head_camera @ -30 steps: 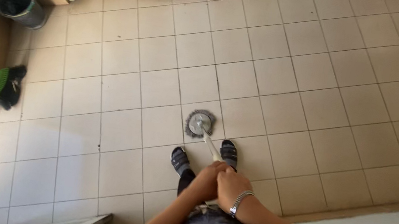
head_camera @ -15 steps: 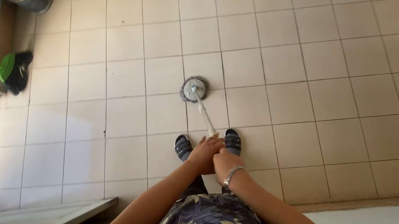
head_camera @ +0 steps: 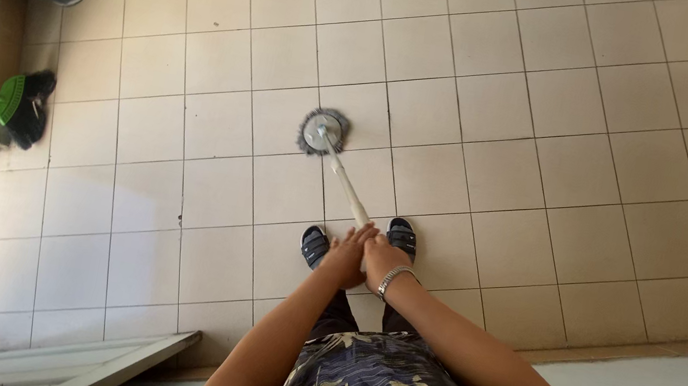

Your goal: The person cleans the tiled floor using a mop, moving the mop head in a circular motion across the surface and stepping around the room.

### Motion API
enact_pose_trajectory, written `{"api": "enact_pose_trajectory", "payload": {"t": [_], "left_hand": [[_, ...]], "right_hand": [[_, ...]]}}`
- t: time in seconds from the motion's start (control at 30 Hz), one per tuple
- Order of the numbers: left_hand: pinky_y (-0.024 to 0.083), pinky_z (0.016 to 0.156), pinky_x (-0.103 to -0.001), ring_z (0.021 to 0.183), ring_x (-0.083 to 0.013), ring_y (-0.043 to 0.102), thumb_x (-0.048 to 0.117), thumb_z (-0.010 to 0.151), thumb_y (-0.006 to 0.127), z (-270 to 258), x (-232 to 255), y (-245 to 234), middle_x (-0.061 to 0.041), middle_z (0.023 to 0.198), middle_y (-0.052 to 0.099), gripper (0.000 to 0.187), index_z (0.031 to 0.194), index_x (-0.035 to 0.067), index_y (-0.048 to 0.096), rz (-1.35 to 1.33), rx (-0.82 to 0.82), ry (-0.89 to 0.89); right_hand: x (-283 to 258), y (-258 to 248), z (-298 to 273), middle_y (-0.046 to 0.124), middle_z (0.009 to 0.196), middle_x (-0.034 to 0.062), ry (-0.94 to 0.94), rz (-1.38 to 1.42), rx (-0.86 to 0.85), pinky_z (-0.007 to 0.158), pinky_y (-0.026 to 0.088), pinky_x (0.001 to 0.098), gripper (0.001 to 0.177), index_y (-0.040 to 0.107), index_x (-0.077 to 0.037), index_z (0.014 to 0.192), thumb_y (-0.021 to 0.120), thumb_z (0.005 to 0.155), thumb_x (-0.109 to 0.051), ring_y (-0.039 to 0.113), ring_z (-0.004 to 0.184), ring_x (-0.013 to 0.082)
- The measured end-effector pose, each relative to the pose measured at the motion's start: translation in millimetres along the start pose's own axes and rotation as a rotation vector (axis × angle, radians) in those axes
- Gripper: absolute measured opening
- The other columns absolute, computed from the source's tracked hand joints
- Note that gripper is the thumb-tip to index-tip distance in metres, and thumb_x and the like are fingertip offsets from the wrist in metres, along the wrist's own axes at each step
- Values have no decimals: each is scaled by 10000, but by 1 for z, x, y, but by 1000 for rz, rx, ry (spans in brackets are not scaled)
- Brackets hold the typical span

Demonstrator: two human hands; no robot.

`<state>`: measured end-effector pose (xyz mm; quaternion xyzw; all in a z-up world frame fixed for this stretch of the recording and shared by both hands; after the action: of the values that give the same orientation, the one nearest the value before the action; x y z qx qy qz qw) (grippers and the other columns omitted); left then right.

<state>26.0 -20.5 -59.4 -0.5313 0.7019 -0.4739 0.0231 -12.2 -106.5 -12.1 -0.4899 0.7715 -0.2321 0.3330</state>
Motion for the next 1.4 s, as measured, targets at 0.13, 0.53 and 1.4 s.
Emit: {"api": "enact_pose_trajectory", "payload": {"t": [0.13, 0.53, 1.4], "left_hand": [[233, 1190, -571, 1473, -279, 276, 284, 783, 823, 10, -8, -10, -15, 1600, 338, 809, 1470, 200, 405, 93, 10, 26], [526, 985, -404, 1212, -264, 611, 220, 713, 773, -42, 46, -3, -44, 1147, 678, 347, 1030, 146, 652, -124, 253, 184], [262, 1155, -564, 1441, -380, 326, 167, 770, 846, 18, 31, 35, -121, 1547, 364, 381, 1110, 147, 676, -363, 26, 448]], "right_hand": [[4, 11, 11, 501, 1384, 197, -110, -74, 40, 908, 573, 427, 528, 537, -10, 1281, 752, 800, -50, 648, 1148, 325], [6, -37, -97, 702, 1088, 137, -77, -57, 66, 918, 557, 442, 258, 703, -104, 1046, 699, 803, -193, 695, 1013, 302], [-15, -24, -86, 503, 1308, 338, 29, -131, -67, 857, 621, 396, 485, 531, 117, 1259, 685, 896, -166, 685, 1066, 374]]}}
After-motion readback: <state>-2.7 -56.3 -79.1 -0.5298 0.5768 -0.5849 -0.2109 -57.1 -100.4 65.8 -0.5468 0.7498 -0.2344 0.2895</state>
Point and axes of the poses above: each hand's wrist, its own z-axis towards the middle knuckle, its own y-axis out of the palm, x = y × z, the point moved 4 cm from there along z, towards the middle knuckle
